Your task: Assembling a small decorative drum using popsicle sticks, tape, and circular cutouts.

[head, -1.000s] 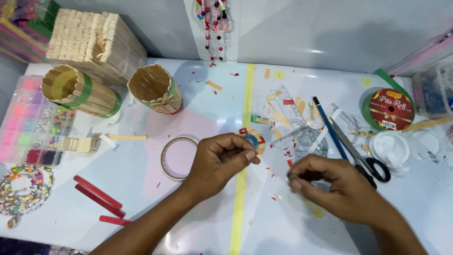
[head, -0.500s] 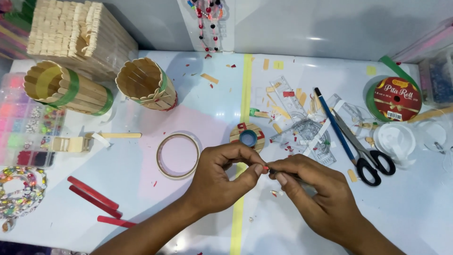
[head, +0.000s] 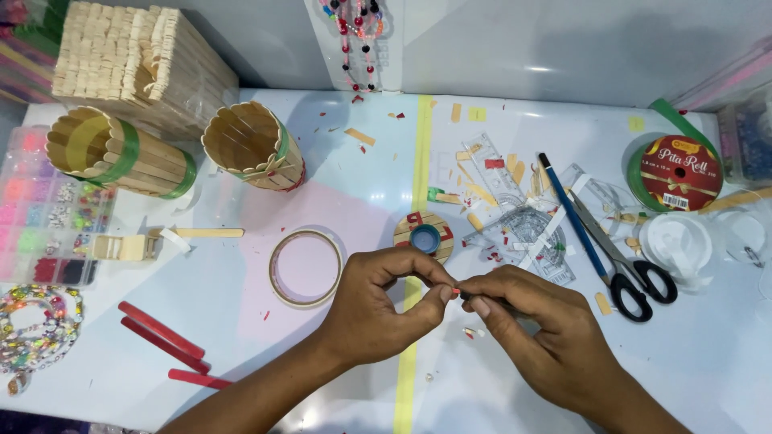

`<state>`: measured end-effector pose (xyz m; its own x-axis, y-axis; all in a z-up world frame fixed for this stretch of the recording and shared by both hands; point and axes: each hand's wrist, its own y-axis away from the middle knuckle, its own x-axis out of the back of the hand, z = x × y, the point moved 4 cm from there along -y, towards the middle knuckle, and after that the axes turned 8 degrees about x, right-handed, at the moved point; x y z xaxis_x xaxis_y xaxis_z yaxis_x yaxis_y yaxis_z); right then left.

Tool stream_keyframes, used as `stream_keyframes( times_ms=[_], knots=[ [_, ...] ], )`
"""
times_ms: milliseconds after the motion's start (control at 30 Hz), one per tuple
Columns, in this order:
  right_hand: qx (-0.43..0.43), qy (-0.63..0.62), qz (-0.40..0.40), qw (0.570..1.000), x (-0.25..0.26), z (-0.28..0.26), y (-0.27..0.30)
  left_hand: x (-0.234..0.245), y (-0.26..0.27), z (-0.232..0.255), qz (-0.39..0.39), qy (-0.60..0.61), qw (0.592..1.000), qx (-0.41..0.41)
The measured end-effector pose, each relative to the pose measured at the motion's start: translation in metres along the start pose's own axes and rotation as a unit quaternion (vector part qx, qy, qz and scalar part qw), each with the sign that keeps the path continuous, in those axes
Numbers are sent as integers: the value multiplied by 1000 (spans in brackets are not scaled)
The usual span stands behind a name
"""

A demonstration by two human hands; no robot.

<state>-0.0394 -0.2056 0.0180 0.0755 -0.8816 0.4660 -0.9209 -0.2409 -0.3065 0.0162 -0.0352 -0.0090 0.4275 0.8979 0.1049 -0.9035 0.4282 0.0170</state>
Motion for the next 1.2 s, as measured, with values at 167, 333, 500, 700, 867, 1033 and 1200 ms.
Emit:
stream_keyframes(
  times_ms=[167, 333, 500, 700, 867, 1033, 1200],
  knots=[
    [7, 5, -1, 1000, 0, 0, -2, 0, -1, 0, 8, -9, 1000, 0],
    [7, 10, -4, 1000, -1, 2, -1, 0, -1, 0, 5, -8, 1000, -7],
    [18, 2, 7, 1000, -2, 5, -3, 0, -3, -2, 0, -1, 1000, -5],
    [-40, -12, -11, 999, -1, 20, -1, -4, -8, -10, 22, -14, 1000, 3],
    [-103, -50, -12, 993, 3, 31, -4, 1, -16, 7, -8, 1, 1000, -27],
    [-57, -20, -11, 998, 21, 20, -28, 9, -33, 25, -59, 9, 997, -51],
    [14, 10, -29, 999, 40, -3, -58, 14, -52, 45, -34, 13, 996, -82]
  ],
)
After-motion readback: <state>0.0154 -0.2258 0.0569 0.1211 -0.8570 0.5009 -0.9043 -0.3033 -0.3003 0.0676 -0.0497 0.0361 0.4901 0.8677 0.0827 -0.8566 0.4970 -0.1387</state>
